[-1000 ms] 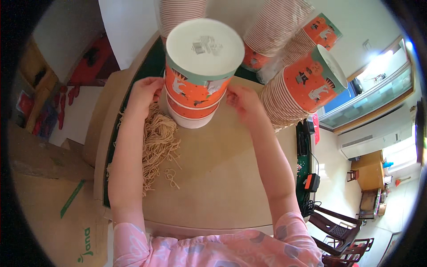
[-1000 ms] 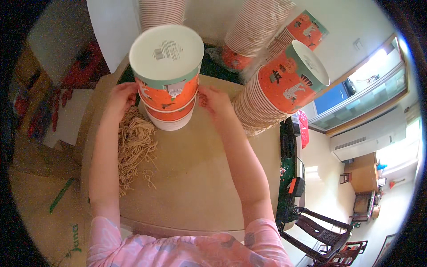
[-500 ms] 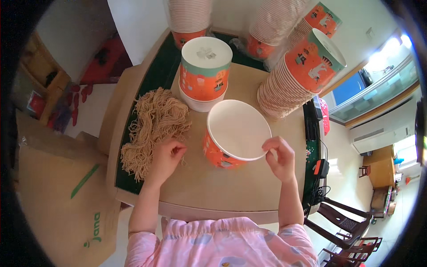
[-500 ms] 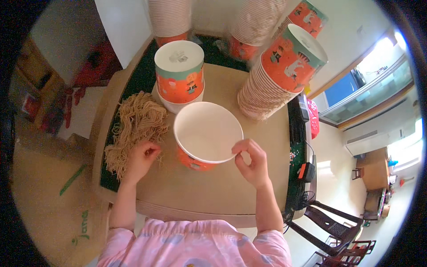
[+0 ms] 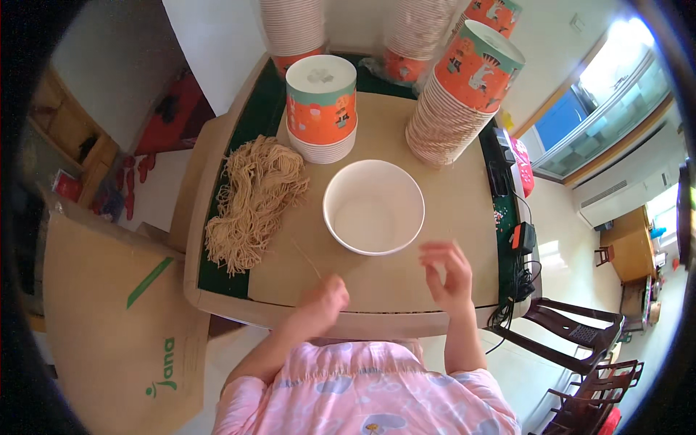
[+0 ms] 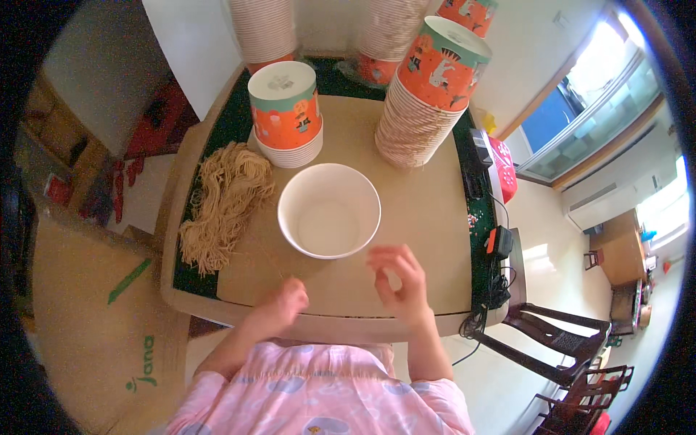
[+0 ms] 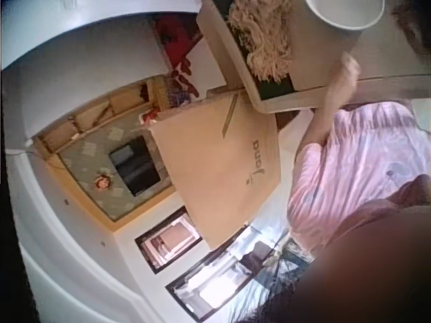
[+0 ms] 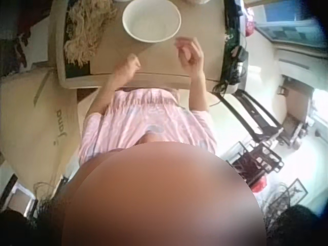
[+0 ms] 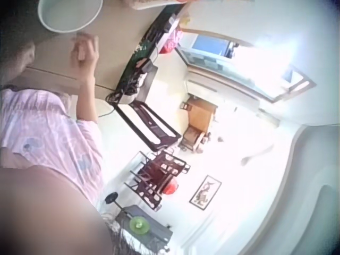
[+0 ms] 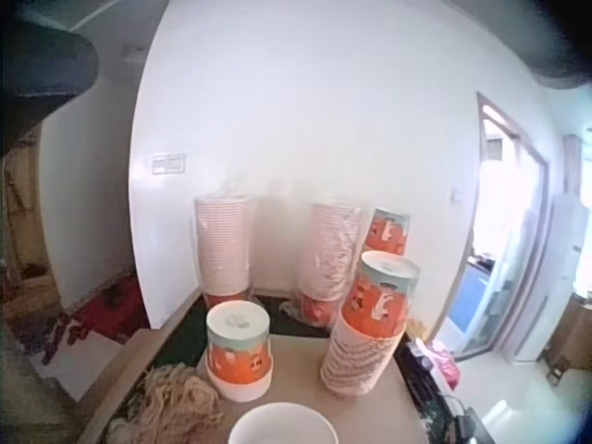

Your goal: Attaching thin strings or elastic bands through pre-punched holes in the rims of paper cups.

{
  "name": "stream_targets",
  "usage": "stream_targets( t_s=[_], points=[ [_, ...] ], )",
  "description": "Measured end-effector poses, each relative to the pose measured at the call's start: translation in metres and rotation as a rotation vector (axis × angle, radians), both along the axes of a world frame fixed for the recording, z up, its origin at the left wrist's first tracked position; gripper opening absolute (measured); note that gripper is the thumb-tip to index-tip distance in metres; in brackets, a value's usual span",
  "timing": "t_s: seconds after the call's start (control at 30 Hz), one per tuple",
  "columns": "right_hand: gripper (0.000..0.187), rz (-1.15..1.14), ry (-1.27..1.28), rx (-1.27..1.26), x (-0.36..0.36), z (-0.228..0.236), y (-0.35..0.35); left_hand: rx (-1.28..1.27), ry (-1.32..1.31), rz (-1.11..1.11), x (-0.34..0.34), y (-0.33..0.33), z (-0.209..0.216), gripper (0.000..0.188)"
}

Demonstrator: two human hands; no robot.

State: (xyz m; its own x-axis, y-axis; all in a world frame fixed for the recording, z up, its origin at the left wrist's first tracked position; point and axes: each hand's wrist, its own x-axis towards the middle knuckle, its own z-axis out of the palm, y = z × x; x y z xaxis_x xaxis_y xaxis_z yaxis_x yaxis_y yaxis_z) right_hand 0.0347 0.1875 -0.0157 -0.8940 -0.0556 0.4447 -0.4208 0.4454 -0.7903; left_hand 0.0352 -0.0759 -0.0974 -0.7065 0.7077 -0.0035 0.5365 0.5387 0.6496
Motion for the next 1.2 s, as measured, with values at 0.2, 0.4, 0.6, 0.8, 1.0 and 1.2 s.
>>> stream_targets(
  t_s=[0.2,0.4,0.6,0.8,1.0,1.2],
  points=[
    [0.022,0.590,-0.308,-0.436,0.036,-0.017,-0.058,0.373,-0.487,-0.429,0.037,0.031,0.069,0.011],
    [0.037,0.661,-0.669,-0.703,0.059,-0.016,-0.072,0.960,-0.748,-0.003,0.035,0.001,0.094,0.015],
    [0.010,0.281,-0.474,-0.482,0.059,-0.021,-0.080,1.049,-0.603,0.366,0.024,0.005,0.083,0.012],
    [0.003,0.086,-0.555,-0.591,0.057,-0.013,-0.071,1.225,-0.535,0.505,0.012,0.008,0.074,0.012],
    [0.004,0.075,-0.510,-0.746,0.053,-0.010,-0.064,0.437,0.553,0.408,-0.016,0.021,0.083,0.023],
    [0.007,0.091,-0.365,-0.756,0.052,0.001,-0.047,0.131,0.514,0.240,-0.063,0.033,0.074,0.023]
  ],
)
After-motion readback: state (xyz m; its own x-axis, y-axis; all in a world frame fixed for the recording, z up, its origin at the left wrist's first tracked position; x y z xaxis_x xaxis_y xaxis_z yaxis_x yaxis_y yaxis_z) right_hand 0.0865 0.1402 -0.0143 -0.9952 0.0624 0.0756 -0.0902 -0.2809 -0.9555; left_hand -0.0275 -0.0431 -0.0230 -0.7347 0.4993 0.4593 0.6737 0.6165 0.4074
